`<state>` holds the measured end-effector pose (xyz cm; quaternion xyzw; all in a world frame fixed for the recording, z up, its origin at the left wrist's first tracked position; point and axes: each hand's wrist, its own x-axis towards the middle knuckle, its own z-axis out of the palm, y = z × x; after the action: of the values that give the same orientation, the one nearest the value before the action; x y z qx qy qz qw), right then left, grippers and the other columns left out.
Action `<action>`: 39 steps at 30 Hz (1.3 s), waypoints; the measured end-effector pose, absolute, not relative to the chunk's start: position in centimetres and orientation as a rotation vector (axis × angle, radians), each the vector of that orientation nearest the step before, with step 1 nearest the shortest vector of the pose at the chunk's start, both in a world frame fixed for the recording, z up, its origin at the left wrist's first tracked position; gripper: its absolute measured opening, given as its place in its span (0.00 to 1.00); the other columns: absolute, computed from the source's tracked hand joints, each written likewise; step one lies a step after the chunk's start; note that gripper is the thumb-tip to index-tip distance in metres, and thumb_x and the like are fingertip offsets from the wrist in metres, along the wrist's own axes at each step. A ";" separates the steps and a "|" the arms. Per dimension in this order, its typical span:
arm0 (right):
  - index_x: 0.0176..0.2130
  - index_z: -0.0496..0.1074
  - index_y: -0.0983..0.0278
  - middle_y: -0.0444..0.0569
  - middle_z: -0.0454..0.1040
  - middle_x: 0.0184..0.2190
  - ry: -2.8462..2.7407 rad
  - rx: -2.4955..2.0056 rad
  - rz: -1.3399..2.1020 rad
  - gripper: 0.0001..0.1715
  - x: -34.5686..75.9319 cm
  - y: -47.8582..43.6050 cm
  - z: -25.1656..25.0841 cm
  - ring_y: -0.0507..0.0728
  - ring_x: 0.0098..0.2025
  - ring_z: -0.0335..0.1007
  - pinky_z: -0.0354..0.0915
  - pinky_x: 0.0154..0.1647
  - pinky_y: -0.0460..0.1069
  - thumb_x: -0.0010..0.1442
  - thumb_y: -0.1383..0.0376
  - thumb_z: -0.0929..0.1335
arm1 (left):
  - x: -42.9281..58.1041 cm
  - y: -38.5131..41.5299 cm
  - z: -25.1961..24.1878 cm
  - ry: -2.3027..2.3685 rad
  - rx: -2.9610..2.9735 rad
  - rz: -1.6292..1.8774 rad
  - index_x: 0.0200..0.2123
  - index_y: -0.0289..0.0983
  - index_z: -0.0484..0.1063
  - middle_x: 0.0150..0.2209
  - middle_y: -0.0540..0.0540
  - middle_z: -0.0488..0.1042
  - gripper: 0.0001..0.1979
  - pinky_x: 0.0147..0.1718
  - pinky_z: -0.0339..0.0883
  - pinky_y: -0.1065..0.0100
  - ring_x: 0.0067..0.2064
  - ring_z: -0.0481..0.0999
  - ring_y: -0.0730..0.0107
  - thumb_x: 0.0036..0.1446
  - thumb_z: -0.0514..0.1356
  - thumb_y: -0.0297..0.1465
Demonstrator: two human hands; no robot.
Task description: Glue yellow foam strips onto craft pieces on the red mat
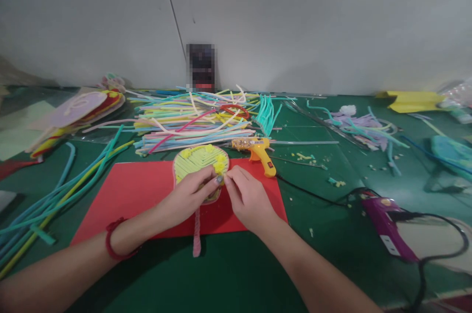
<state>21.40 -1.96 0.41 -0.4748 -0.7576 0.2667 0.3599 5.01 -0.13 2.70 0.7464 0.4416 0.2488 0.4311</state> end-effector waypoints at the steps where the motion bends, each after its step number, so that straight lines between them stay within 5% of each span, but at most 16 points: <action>1: 0.32 0.60 0.61 0.46 0.64 0.29 -1.953 -1.218 0.689 0.11 21.4 -2.0 0.5 0.53 0.31 0.62 0.59 0.33 0.48 0.66 0.63 0.56 | 5.0 -0.1 2.6 1.086 1.859 0.626 0.24 0.39 0.54 0.21 0.56 0.58 0.13 0.23 0.54 0.72 0.23 0.59 0.76 0.62 0.47 0.32; 17: 0.29 0.58 0.61 0.41 0.58 0.25 -1.665 -1.201 0.895 0.12 20.1 -2.6 0.7 0.50 0.26 0.56 0.56 0.28 0.46 0.65 0.63 0.57 | 5.3 -0.4 2.1 0.985 1.648 0.782 0.23 0.39 0.53 0.22 0.55 0.55 0.14 0.24 0.52 0.71 0.24 0.55 0.76 0.62 0.47 0.33; 39: 0.29 0.60 0.61 0.41 0.64 0.24 -1.615 -1.167 0.844 0.12 19.5 -2.7 0.8 0.49 0.26 0.61 0.59 0.27 0.45 0.65 0.65 0.58 | 5.8 -0.6 1.7 0.912 1.375 0.873 0.23 0.38 0.59 0.22 0.54 0.63 0.13 0.26 0.57 0.72 0.24 0.61 0.77 0.61 0.49 0.34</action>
<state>19.49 -2.69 0.81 -0.4762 -0.6589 0.3444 0.4695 5.79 -0.59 1.68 0.5920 0.3928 0.3758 0.5950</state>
